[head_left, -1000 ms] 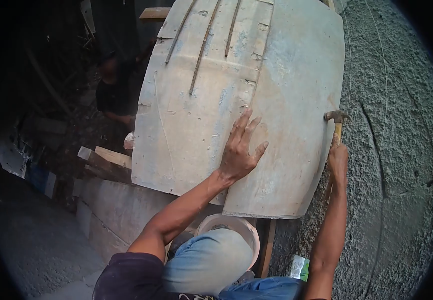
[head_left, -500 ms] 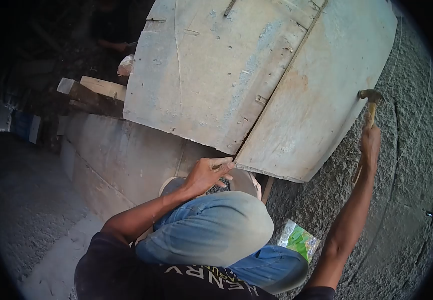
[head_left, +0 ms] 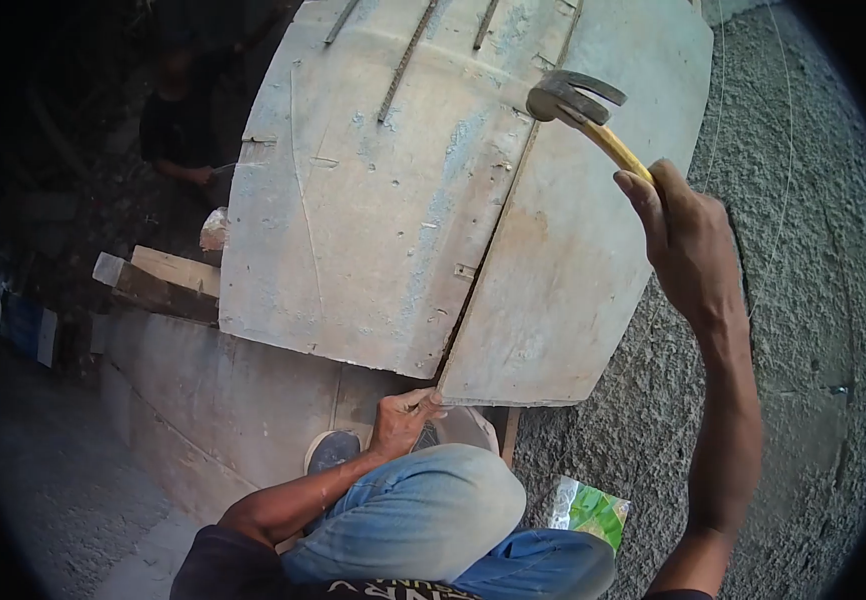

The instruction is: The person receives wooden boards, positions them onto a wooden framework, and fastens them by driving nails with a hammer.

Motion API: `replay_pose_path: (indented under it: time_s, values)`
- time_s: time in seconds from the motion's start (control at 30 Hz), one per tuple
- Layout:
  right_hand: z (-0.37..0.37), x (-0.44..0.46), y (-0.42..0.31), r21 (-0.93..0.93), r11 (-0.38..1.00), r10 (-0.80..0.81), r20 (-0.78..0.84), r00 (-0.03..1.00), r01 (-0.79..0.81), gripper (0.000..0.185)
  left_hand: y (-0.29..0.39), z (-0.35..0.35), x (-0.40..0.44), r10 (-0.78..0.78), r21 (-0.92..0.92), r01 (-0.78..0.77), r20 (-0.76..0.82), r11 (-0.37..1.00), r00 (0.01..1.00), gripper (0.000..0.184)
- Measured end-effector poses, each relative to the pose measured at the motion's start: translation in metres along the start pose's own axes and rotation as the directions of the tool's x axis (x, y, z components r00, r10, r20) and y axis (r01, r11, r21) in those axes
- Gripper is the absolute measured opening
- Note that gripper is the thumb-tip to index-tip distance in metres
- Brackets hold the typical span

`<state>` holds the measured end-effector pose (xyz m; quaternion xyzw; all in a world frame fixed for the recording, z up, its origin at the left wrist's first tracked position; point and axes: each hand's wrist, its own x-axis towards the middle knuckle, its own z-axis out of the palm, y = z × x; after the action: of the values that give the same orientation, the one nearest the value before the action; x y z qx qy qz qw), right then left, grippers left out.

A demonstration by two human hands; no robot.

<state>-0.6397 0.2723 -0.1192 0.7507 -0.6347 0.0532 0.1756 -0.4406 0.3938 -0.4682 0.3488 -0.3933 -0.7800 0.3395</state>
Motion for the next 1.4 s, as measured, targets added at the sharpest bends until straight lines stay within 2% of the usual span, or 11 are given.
replay_pose_path:
  time_s: [0.2, 0.27, 0.33, 0.47, 0.77, 0.83, 0.9, 1.0, 1.07, 1.13, 1.4]
  values:
    - [0.013, 0.049, -0.042, 0.029, 0.916, -0.395, -0.115, 0.911, 0.401, 0.040, -0.003, 0.004, 0.000, 0.042, -0.018, -0.043, -0.047, 0.999, 0.998, 0.043]
    - [0.019, 0.054, -0.034, -0.022, 0.942, -0.333, 0.052, 0.941, 0.335, 0.037, -0.009, 0.003, 0.001, 0.095, 0.001, -0.095, -0.038, 0.995, 0.995, 0.042]
    - [0.024, 0.062, -0.026, -0.381, 0.925, 0.174, 0.446, 0.878, 0.010, 0.033, 0.000, 0.008, -0.002, 0.072, -0.075, -0.078, -0.080, 0.994, 0.994, 0.040]
    - [0.012, 0.072, -0.035, -0.409, 0.912, 0.181, 0.467, 0.866, 0.030, 0.029, -0.002, 0.006, 0.001, 0.087, -0.033, -0.089, -0.073, 0.995, 0.994, 0.036]
    - [0.027, 0.066, -0.013, -0.034, 0.978, -0.204, 0.035, 0.978, 0.205, 0.044, -0.006, -0.001, 0.002, 0.104, 0.010, -0.103, -0.037, 0.995, 0.994, 0.035]
    - [0.033, 0.060, 0.002, -0.256, 0.961, 0.196, 0.356, 0.914, -0.107, 0.045, -0.003, 0.000, 0.002, 0.090, -0.011, -0.090, -0.028, 0.996, 0.996, 0.035]
    - [0.035, 0.043, 0.008, -0.110, 0.967, 0.251, 0.272, 0.929, -0.229, 0.046, -0.009, -0.001, 0.004, 0.058, -0.046, -0.059, -0.016, 0.997, 0.998, 0.037]
    - [0.067, -0.024, 0.002, 0.277, 0.869, 0.357, 0.225, 0.907, -0.411, 0.046, 0.002, -0.006, 0.007, -0.021, -0.091, 0.024, 0.032, 0.996, 0.999, 0.038]
    - [0.079, -0.073, -0.015, 0.566, 0.376, 0.504, 0.539, 0.674, -0.734, 0.045, 0.004, -0.007, 0.008, -0.083, -0.137, 0.093, 0.075, 0.986, 0.994, 0.039]
    - [0.100, -0.130, -0.026, 0.607, 0.138, 0.487, 0.646, 0.587, -0.783, 0.045, -0.006, -0.008, 0.018, -0.080, -0.178, 0.088, 0.051, 0.980, 0.995, 0.041]
    - [0.167, -0.267, -0.054, 0.737, 0.013, 0.633, 0.517, 0.576, -0.676, 0.040, 0.021, -0.007, 0.009, -0.265, -0.187, 0.264, 0.024, 0.946, 0.964, 0.048]
